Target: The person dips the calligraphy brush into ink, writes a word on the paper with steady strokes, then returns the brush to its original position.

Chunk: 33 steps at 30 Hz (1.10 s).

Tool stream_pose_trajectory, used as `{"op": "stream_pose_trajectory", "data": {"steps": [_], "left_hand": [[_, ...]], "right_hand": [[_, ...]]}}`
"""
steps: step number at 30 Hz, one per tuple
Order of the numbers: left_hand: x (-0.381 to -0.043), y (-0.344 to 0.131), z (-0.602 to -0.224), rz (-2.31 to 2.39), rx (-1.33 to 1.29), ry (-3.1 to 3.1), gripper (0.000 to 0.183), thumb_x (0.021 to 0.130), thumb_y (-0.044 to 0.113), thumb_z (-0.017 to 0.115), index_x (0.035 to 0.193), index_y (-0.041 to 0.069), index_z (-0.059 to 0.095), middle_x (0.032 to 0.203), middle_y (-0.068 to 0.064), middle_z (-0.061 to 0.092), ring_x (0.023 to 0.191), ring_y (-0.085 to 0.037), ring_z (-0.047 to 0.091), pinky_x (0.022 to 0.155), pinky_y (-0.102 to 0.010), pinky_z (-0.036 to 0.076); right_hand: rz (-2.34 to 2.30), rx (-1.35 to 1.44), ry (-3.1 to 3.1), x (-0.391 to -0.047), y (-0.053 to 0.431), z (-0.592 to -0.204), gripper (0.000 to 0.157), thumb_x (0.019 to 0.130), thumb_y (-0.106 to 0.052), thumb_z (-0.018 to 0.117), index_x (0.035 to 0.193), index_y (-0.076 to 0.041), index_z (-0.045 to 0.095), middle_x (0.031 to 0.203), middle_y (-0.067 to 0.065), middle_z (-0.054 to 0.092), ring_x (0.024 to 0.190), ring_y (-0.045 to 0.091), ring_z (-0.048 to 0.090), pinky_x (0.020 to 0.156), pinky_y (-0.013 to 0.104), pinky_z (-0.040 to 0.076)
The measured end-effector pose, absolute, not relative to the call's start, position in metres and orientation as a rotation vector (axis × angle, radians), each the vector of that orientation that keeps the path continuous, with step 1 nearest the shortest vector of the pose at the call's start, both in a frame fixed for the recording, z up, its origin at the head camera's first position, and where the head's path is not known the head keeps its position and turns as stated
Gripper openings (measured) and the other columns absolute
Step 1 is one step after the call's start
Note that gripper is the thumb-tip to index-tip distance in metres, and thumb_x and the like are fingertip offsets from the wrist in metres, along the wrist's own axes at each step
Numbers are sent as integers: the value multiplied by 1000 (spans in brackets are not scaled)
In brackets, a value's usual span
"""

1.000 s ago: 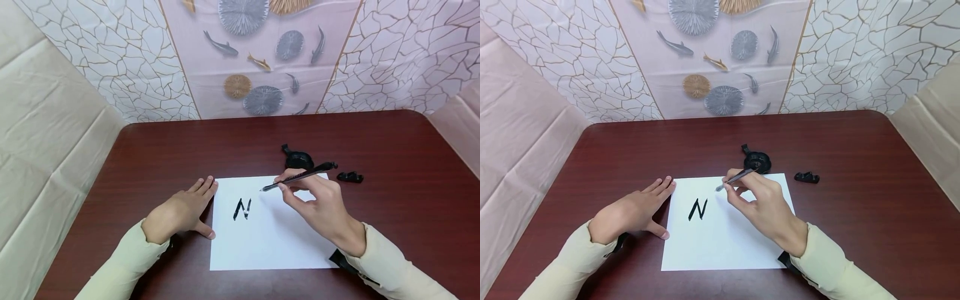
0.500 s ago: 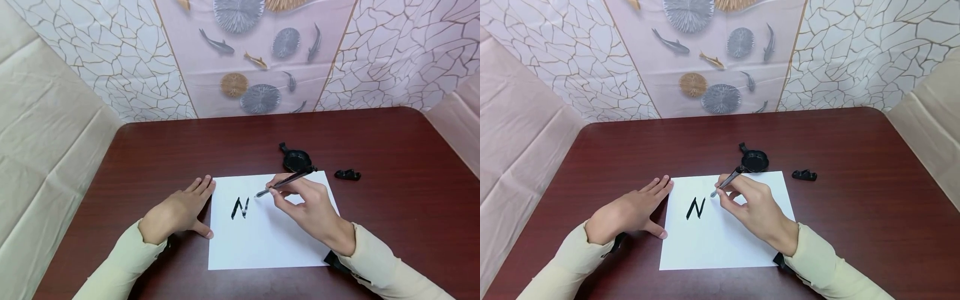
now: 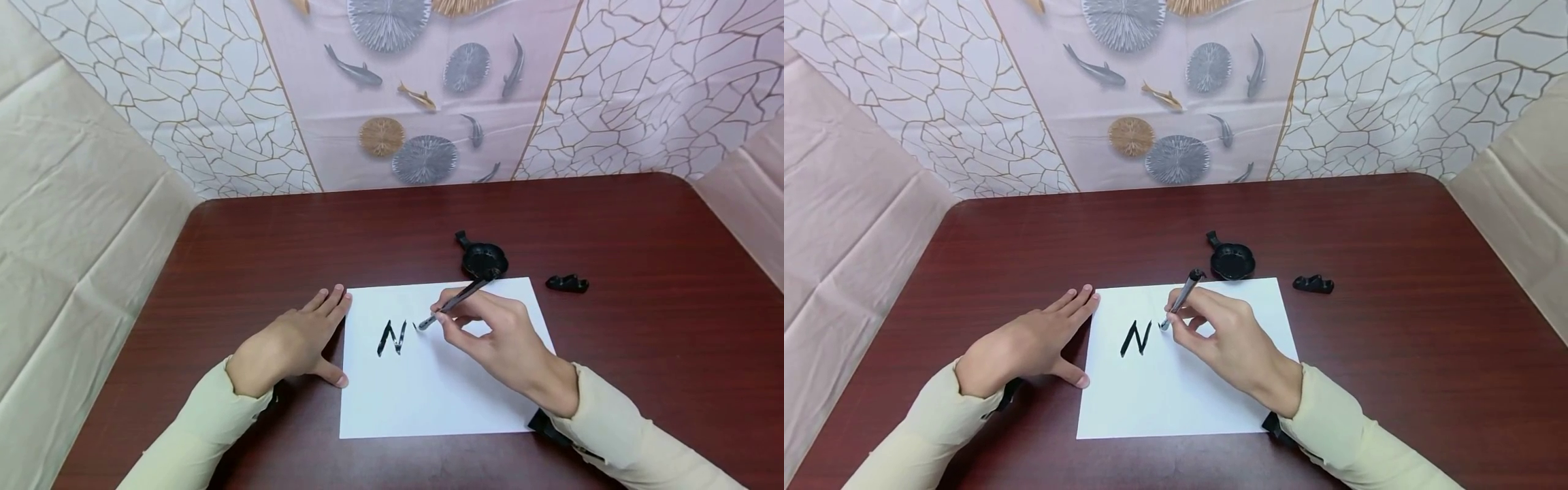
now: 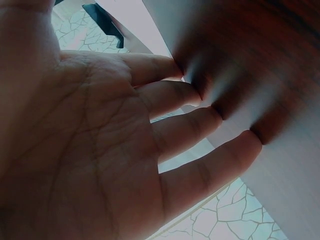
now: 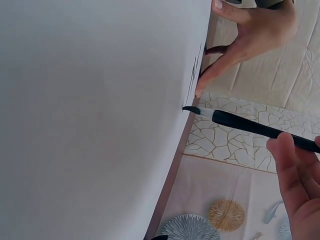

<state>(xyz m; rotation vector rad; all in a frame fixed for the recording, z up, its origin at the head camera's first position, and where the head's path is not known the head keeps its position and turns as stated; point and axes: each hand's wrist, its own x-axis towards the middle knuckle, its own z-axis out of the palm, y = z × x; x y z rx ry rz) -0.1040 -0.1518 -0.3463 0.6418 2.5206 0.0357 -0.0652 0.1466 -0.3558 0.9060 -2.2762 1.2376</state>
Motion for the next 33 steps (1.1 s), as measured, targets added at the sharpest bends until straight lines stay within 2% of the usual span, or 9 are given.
{"op": "stream_pose_trajectory", "data": {"steps": [7, 18, 26, 33], "left_hand": [[-104, -152, -347, 39, 649, 2527, 132, 77, 58, 90, 169, 1, 15, 176, -19, 8, 162, -39, 12, 115, -64, 39], [-103, -151, -346, 36, 655, 2527, 133, 76, 60, 90, 168, 1, 15, 176, -20, 8, 162, -39, 13, 115, -61, 41], [-104, -151, -346, 28, 638, 2518, 132, 77, 59, 89, 169, 2, 13, 177, -19, 6, 163, -38, 11, 115, -63, 40], [-105, -152, -347, 15, 626, 2514, 132, 78, 59, 89, 169, 3, 13, 177, -18, 5, 163, -37, 10, 114, -65, 39]], "right_hand": [[1256, 924, -2286, -62, 148, -355, 27, 84, 8, 79, 105, -6, 72, 99, 0, 78, 81, 6, 72, 73, 19, 59], [1267, 955, -2300, -60, 148, -351, 27, 84, 8, 77, 104, -9, 72, 95, -5, 76, 77, 2, 70, 71, 19, 59], [1250, 975, -2271, -60, 148, -349, 31, 83, 10, 78, 106, -10, 72, 93, -6, 75, 75, 4, 70, 71, 19, 59], [1220, 932, -2277, -65, 151, -349, 30, 81, 11, 79, 105, -6, 71, 94, -3, 78, 77, 6, 73, 73, 18, 59]]}}
